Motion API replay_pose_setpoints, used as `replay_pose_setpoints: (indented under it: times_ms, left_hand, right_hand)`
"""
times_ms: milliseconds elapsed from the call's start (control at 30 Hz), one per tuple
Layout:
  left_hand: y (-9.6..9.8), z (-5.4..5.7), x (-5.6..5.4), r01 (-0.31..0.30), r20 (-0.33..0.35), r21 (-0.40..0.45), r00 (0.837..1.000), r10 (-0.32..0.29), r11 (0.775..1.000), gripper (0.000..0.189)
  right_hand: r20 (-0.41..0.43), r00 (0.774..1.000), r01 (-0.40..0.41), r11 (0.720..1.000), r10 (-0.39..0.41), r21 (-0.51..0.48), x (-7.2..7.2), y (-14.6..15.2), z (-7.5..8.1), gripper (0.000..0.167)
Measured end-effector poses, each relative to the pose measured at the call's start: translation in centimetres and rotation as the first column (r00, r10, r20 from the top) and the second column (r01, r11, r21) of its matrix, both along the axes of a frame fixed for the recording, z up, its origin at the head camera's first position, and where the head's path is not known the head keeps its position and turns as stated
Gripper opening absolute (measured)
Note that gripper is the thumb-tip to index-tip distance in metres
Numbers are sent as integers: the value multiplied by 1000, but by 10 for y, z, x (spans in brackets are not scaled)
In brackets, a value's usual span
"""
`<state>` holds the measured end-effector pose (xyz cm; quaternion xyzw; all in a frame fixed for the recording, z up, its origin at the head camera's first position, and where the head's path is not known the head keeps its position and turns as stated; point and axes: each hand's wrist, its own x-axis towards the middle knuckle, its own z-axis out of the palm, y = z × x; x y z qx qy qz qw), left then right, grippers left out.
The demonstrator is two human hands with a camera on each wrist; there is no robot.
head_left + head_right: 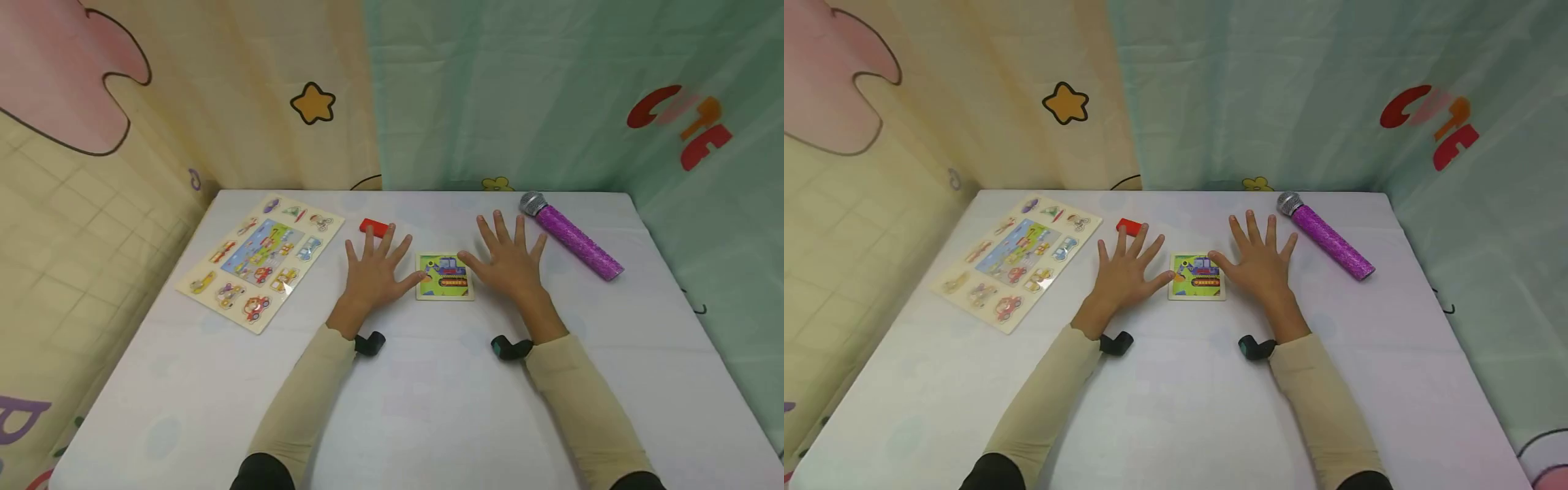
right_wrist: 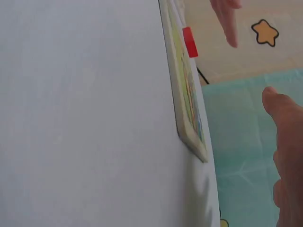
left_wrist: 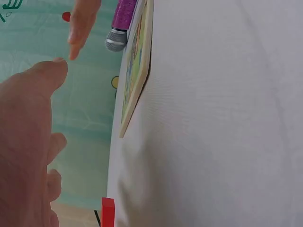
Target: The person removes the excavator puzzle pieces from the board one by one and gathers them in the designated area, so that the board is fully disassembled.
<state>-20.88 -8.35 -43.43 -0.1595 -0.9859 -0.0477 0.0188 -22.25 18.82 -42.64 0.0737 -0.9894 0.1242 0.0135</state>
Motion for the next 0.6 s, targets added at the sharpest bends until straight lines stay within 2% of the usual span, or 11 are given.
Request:
replay_pose_setpoints:
  times_ms: [100,167,233,367,467,600]
  left_hand:
    - [-1,2,6,46,24,4,999,-46,999,86]
    - [-2,2,11,87,58,12,995,-87,996,86]
    - [-4,0,17,133,104,38,985,-137,990,85]
    - [-6,-5,27,226,157,113,957,-242,967,76]
    - [-7,-5,30,278,156,140,942,-298,950,66]
    - [-6,-3,32,313,172,118,928,-330,942,59]
  right_hand:
    - [-2,998,-60,998,60,12,0,-13,3,93]
    - [0,990,-138,990,138,-1,-1,-22,5,86]
    - [19,973,-231,973,232,-27,-4,-32,6,75]
    - [58,920,-382,919,389,-99,-13,-48,6,53]
    - [68,901,-421,901,429,-109,-22,-58,4,38]
    - [113,892,-424,896,439,-132,-33,-67,0,28]
